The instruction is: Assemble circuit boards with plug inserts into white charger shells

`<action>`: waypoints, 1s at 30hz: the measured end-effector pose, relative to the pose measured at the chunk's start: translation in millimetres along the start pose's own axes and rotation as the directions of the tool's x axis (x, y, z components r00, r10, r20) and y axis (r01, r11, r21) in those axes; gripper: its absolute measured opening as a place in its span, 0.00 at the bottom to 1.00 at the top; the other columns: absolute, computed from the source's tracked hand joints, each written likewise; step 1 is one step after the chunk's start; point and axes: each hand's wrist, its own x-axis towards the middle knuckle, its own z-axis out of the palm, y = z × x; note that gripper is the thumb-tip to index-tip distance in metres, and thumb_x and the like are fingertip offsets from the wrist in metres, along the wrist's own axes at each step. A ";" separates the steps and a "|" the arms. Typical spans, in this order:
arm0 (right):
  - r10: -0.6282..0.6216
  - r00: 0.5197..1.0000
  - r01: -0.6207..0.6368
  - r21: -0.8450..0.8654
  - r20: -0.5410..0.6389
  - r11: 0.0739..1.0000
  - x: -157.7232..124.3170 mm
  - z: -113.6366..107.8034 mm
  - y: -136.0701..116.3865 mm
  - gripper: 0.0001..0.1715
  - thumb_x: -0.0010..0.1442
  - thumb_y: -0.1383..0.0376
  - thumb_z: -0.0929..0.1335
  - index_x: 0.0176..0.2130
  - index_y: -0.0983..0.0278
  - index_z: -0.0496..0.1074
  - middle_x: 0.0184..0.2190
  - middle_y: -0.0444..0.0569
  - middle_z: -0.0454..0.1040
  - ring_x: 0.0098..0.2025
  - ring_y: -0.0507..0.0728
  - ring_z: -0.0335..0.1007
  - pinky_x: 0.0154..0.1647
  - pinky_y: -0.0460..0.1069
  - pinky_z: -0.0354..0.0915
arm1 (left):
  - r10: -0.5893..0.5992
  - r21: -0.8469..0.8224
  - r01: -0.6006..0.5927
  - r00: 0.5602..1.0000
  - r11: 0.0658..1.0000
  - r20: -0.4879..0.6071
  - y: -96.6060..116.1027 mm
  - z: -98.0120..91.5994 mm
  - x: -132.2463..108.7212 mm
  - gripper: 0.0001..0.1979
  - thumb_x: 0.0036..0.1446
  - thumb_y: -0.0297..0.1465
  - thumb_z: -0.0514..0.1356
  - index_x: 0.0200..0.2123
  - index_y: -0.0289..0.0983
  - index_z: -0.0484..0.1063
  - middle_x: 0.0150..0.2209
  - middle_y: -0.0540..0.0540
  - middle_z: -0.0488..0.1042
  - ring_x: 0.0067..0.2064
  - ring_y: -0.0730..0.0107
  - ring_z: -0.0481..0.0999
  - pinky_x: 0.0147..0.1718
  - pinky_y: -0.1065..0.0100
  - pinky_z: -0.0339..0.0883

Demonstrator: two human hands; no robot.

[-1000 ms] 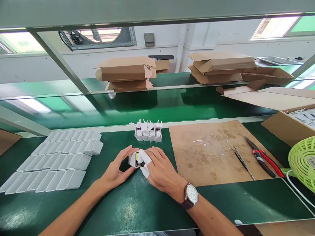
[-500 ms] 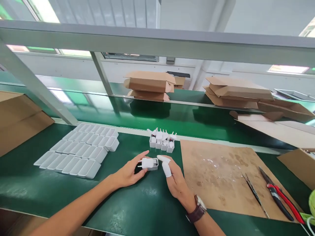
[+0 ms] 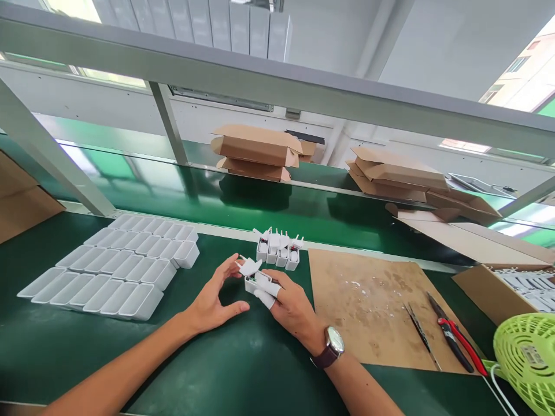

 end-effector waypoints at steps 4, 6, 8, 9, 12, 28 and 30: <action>-0.026 0.998 0.021 0.081 0.061 0.997 -3.3 13.7 3.3 0.16 0.72 0.67 0.63 0.56 0.57 0.71 0.50 0.53 0.76 0.49 0.58 0.77 0.47 0.52 0.77 | 0.008 0.042 -0.007 1.000 0.999 -0.004 4.6 0.2 2.1 0.50 0.55 0.43 0.71 0.71 0.46 0.46 0.64 0.36 0.68 0.61 0.51 0.74 0.57 0.50 0.74; -0.013 0.998 0.009 0.067 0.060 0.998 -6.7 19.4 4.5 0.15 0.72 0.66 0.63 0.56 0.58 0.70 0.50 0.54 0.76 0.50 0.58 0.77 0.47 0.52 0.77 | -0.025 0.110 0.024 1.000 0.994 0.001 7.2 0.6 3.2 0.40 0.59 0.40 0.68 0.69 0.46 0.53 0.59 0.39 0.72 0.56 0.56 0.77 0.55 0.53 0.75; 0.017 1.000 -0.018 0.042 0.022 0.999 -9.8 22.4 4.8 0.16 0.73 0.65 0.64 0.59 0.59 0.66 0.51 0.55 0.76 0.51 0.59 0.77 0.48 0.53 0.77 | -0.036 0.158 0.035 0.999 0.987 0.002 9.0 0.6 4.1 0.27 0.64 0.36 0.63 0.64 0.45 0.61 0.54 0.42 0.75 0.51 0.61 0.79 0.52 0.57 0.77; 0.024 1.000 -0.024 0.031 0.009 0.999 -10.9 22.9 4.7 0.17 0.73 0.65 0.64 0.60 0.60 0.65 0.52 0.56 0.75 0.51 0.59 0.77 0.49 0.54 0.77 | -0.032 0.165 0.031 0.999 0.986 0.003 9.7 0.5 4.5 0.22 0.66 0.34 0.60 0.62 0.44 0.63 0.52 0.43 0.75 0.50 0.63 0.79 0.50 0.60 0.77; 0.003 1.000 -0.004 0.028 0.021 1.000 -12.4 22.3 4.4 0.16 0.73 0.65 0.64 0.59 0.60 0.64 0.51 0.56 0.75 0.51 0.60 0.76 0.48 0.55 0.77 | 0.000 0.157 -0.002 1.000 0.988 0.010 11.5 -0.1 6.0 0.17 0.67 0.31 0.58 0.58 0.43 0.66 0.50 0.44 0.74 0.47 0.67 0.79 0.46 0.64 0.78; 0.187 0.982 -0.189 0.147 0.027 0.971 -6.4 21.1 1.2 0.13 0.70 0.62 0.66 0.53 0.60 0.72 0.45 0.53 0.75 0.44 0.59 0.75 0.44 0.54 0.76 | -0.107 0.155 0.101 0.994 0.983 0.036 3.4 -1.1 7.0 0.18 0.66 0.35 0.59 0.57 0.42 0.66 0.44 0.45 0.77 0.43 0.65 0.80 0.46 0.60 0.78; 0.258 0.966 -0.251 0.276 0.011 0.928 -5.9 22.9 -0.3 0.13 0.68 0.60 0.67 0.51 0.60 0.73 0.48 0.54 0.75 0.46 0.60 0.75 0.46 0.56 0.75 | -0.099 0.153 0.094 0.995 0.984 0.023 0.9 -0.4 4.4 0.26 0.62 0.38 0.63 0.62 0.44 0.62 0.45 0.46 0.77 0.43 0.65 0.80 0.47 0.58 0.79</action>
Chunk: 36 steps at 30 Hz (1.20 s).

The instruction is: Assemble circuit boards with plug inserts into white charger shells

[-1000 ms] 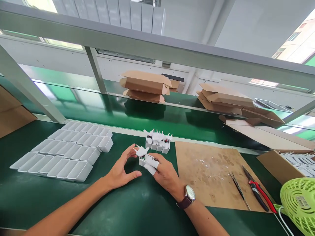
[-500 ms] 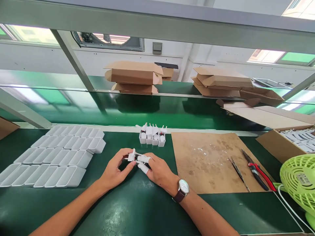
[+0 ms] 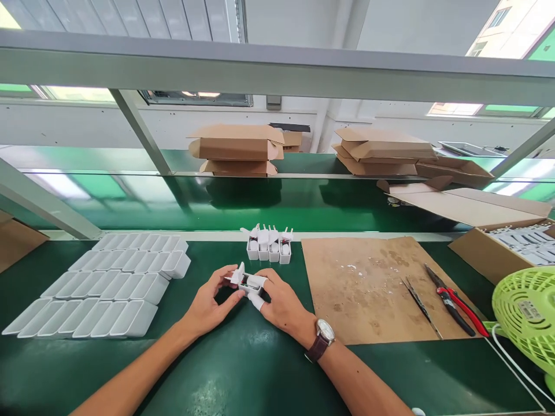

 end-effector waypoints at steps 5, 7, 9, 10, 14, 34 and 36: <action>0.421 0.899 -0.406 0.589 0.120 0.699 0.1 4.1 -6.8 0.21 0.63 0.51 0.71 0.49 0.61 0.72 0.45 0.53 0.78 0.45 0.61 0.79 0.45 0.57 0.77 | 0.213 0.094 -0.209 0.977 0.973 -0.028 5.1 4.8 -6.9 0.46 0.56 0.42 0.70 0.70 0.45 0.48 0.54 0.40 0.74 0.51 0.57 0.78 0.50 0.52 0.76; 0.471 0.847 -0.496 0.689 0.248 0.529 1.2 3.2 -10.3 0.24 0.61 0.48 0.71 0.49 0.62 0.72 0.43 0.53 0.80 0.44 0.63 0.80 0.48 0.60 0.76 | 0.306 0.136 -0.296 0.950 0.946 -0.061 9.5 6.6 -7.6 0.42 0.61 0.39 0.66 0.71 0.45 0.47 0.55 0.39 0.74 0.50 0.57 0.78 0.48 0.53 0.76; 0.477 0.823 -0.526 0.729 0.308 0.437 2.7 2.1 -13.6 0.27 0.60 0.48 0.72 0.49 0.64 0.72 0.42 0.54 0.80 0.43 0.64 0.81 0.50 0.63 0.75 | 0.375 0.156 -0.360 0.923 0.920 -0.081 13.0 7.3 -6.8 0.40 0.63 0.36 0.65 0.71 0.45 0.46 0.54 0.38 0.75 0.49 0.58 0.78 0.47 0.54 0.76; 0.476 0.817 -0.536 0.735 0.326 0.415 3.4 1.8 -15.0 0.28 0.60 0.47 0.73 0.49 0.64 0.72 0.41 0.54 0.80 0.43 0.65 0.81 0.51 0.64 0.74 | 0.395 0.158 -0.379 0.915 0.912 -0.084 14.1 7.1 -6.2 0.40 0.63 0.36 0.64 0.71 0.44 0.46 0.54 0.38 0.75 0.48 0.58 0.78 0.47 0.54 0.76; 0.473 0.799 -0.570 0.718 0.372 0.399 4.4 2.4 -17.9 0.29 0.59 0.46 0.72 0.49 0.64 0.72 0.41 0.54 0.81 0.41 0.65 0.82 0.51 0.64 0.73 | 0.406 0.147 -0.390 0.909 0.909 -0.097 14.3 5.5 -4.3 0.40 0.63 0.37 0.64 0.71 0.44 0.47 0.53 0.38 0.76 0.48 0.59 0.78 0.45 0.56 0.77; 0.230 0.973 -0.214 0.453 0.019 0.865 -2.6 -0.8 -24.7 0.19 0.69 0.53 0.67 0.54 0.58 0.75 0.48 0.51 0.79 0.50 0.60 0.78 0.56 0.59 0.74 | 0.149 0.253 -0.123 0.985 0.960 -0.084 -8.1 -3.7 3.2 0.36 0.55 0.35 0.68 0.65 0.44 0.61 0.50 0.42 0.76 0.51 0.48 0.74 0.50 0.46 0.72; 0.196 0.970 -0.138 0.339 -0.142 0.930 -1.3 -8.1 -23.7 0.17 0.70 0.56 0.65 0.54 0.58 0.74 0.49 0.51 0.78 0.50 0.59 0.77 0.56 0.57 0.74 | -0.012 0.166 0.041 0.985 0.985 -0.171 -13.4 -4.9 9.3 0.37 0.51 0.35 0.70 0.63 0.45 0.63 0.49 0.43 0.77 0.51 0.49 0.75 0.51 0.47 0.72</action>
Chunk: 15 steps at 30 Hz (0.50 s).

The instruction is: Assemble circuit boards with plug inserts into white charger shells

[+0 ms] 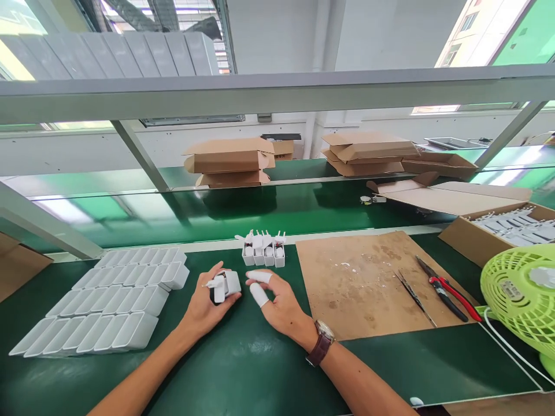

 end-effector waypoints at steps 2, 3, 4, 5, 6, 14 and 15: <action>-0.070 0.978 0.044 -0.134 -0.195 0.990 5.2 -10.2 4.1 0.17 0.70 0.58 0.64 0.55 0.58 0.73 0.50 0.52 0.75 0.48 0.59 0.76 0.55 0.57 0.73 | -0.215 -0.023 0.214 0.975 0.977 -0.064 -2.9 -1.1 11.3 0.38 0.47 0.34 0.72 0.61 0.43 0.65 0.50 0.43 0.75 0.52 0.50 0.76 0.54 0.50 0.70; -0.071 0.958 0.017 -0.190 -0.278 0.982 8.4 -15.9 8.5 0.18 0.69 0.59 0.64 0.56 0.58 0.72 0.50 0.52 0.74 0.48 0.59 0.75 0.54 0.58 0.73 | -0.294 -0.022 0.293 0.953 0.956 -0.076 -3.7 -2.0 18.5 0.38 0.45 0.33 0.73 0.60 0.42 0.66 0.52 0.42 0.74 0.54 0.51 0.76 0.56 0.51 0.69; -0.044 0.938 -0.039 -0.230 -0.345 0.972 11.7 -21.6 14.0 0.20 0.67 0.59 0.65 0.57 0.59 0.70 0.50 0.53 0.74 0.48 0.60 0.74 0.53 0.59 0.74 | -0.345 -0.018 0.345 0.936 0.939 -0.074 -4.2 -2.8 26.3 0.38 0.45 0.33 0.73 0.60 0.42 0.66 0.53 0.42 0.73 0.55 0.51 0.75 0.57 0.51 0.68; 0.005 0.922 -0.111 -0.251 -0.388 0.962 14.8 -26.8 20.5 0.22 0.65 0.59 0.66 0.58 0.60 0.69 0.50 0.55 0.73 0.48 0.62 0.73 0.52 0.60 0.74 | -0.369 -0.010 0.369 0.927 0.929 -0.063 -4.6 -3.0 34.5 0.38 0.44 0.32 0.73 0.59 0.41 0.66 0.54 0.42 0.73 0.56 0.51 0.75 0.58 0.51 0.67; 0.066 0.912 -0.182 -0.257 -0.405 0.949 17.5 -31.1 27.3 0.24 0.63 0.59 0.66 0.58 0.61 0.69 0.50 0.56 0.73 0.48 0.63 0.73 0.51 0.61 0.74 | -0.376 -0.003 0.377 0.925 0.926 -0.045 -4.9 -2.6 42.4 0.39 0.43 0.31 0.73 0.60 0.40 0.66 0.54 0.41 0.73 0.56 0.50 0.75 0.59 0.51 0.67; 0.171 0.936 -0.246 -0.226 -0.307 0.942 24.6 -34.0 61.9 0.28 0.57 0.62 0.67 0.56 0.64 0.68 0.49 0.58 0.74 0.49 0.65 0.76 0.53 0.62 0.74 | -0.354 -0.013 0.356 0.933 0.935 0.057 -5.0 25.6 75.1 0.39 0.50 0.27 0.69 0.64 0.39 0.60 0.59 0.36 0.74 0.47 0.58 0.81 0.55 0.53 0.73; 0.173 0.938 -0.245 -0.221 -0.299 0.944 25.0 -33.6 63.5 0.29 0.57 0.63 0.67 0.57 0.65 0.67 0.50 0.58 0.74 0.50 0.64 0.76 0.53 0.62 0.75 | -0.348 -0.018 0.349 0.935 0.937 0.064 -4.7 28.8 74.5 0.38 0.51 0.27 0.68 0.64 0.39 0.60 0.60 0.36 0.73 0.47 0.58 0.81 0.55 0.53 0.73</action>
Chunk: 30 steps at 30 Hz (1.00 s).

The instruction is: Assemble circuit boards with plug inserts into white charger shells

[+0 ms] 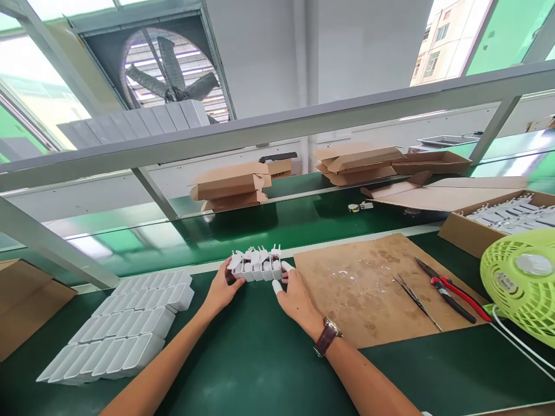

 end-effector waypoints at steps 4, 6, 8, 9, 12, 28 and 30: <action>0.007 1.000 -0.007 0.010 0.020 1.000 1.1 -0.8 -0.1 0.31 0.58 0.64 0.66 0.60 0.66 0.64 0.54 0.61 0.73 0.55 0.65 0.74 0.57 0.63 0.73 | 0.031 -0.015 -0.031 0.999 0.999 0.019 -0.9 -0.4 -10.7 0.38 0.53 0.27 0.66 0.66 0.39 0.58 0.62 0.36 0.71 0.52 0.57 0.80 0.55 0.54 0.74; -0.011 1.000 0.011 -0.015 0.002 1.000 -1.4 -3.4 -5.2 0.30 0.59 0.64 0.65 0.60 0.65 0.64 0.54 0.61 0.72 0.56 0.67 0.73 0.58 0.66 0.72 | 0.072 0.010 -0.072 0.997 0.997 0.010 -1.5 -12.1 -20.1 0.37 0.54 0.29 0.65 0.66 0.40 0.58 0.62 0.37 0.71 0.55 0.56 0.79 0.56 0.53 0.73; -0.122 0.992 0.120 -0.083 -0.015 0.989 -6.7 -6.4 -13.3 0.26 0.63 0.64 0.64 0.60 0.62 0.64 0.55 0.59 0.71 0.56 0.67 0.71 0.58 0.68 0.71 | 0.177 0.133 -0.172 0.984 0.976 -0.025 -3.0 -32.6 -29.7 0.34 0.56 0.33 0.64 0.65 0.41 0.60 0.62 0.38 0.70 0.58 0.54 0.76 0.58 0.50 0.71; -0.212 0.977 0.208 -0.129 -0.017 0.970 -10.2 -7.4 -17.8 0.24 0.65 0.64 0.63 0.60 0.61 0.64 0.55 0.58 0.71 0.57 0.66 0.71 0.59 0.67 0.71 | 0.254 0.228 -0.238 0.966 0.944 -0.046 -4.4 -45.8 -34.1 0.32 0.57 0.35 0.64 0.64 0.41 0.61 0.62 0.38 0.70 0.60 0.53 0.74 0.60 0.48 0.69; -0.497 0.867 0.490 -0.246 0.036 0.836 -22.3 -6.5 -29.9 0.20 0.69 0.67 0.61 0.59 0.61 0.65 0.56 0.57 0.70 0.58 0.64 0.69 0.59 0.64 0.71 | 0.465 0.538 -0.352 0.881 0.766 -0.085 -13.1 -91.1 -43.9 0.20 0.61 0.38 0.60 0.55 0.39 0.70 0.61 0.36 0.70 0.65 0.46 0.67 0.63 0.41 0.62; -0.187 0.980 0.175 -0.141 -0.070 0.974 -8.4 -4.2 -12.8 0.29 0.61 0.66 0.64 0.61 0.64 0.65 0.56 0.60 0.70 0.58 0.67 0.70 0.61 0.68 0.69 | 0.133 0.092 -0.134 0.991 0.987 0.014 -6.8 -26.0 -41.1 0.38 0.54 0.38 0.67 0.65 0.39 0.57 0.64 0.35 0.68 0.63 0.50 0.72 0.60 0.49 0.70; -0.148 0.989 0.143 -0.124 -0.032 0.982 2.3 -3.4 -5.7 0.31 0.58 0.67 0.64 0.61 0.64 0.65 0.56 0.61 0.72 0.57 0.67 0.72 0.58 0.66 0.71 | 0.055 -0.014 -0.055 0.998 0.998 -0.010 -1.3 -7.3 -29.8 0.40 0.52 0.34 0.67 0.65 0.37 0.57 0.62 0.34 0.69 0.62 0.50 0.73 0.60 0.50 0.69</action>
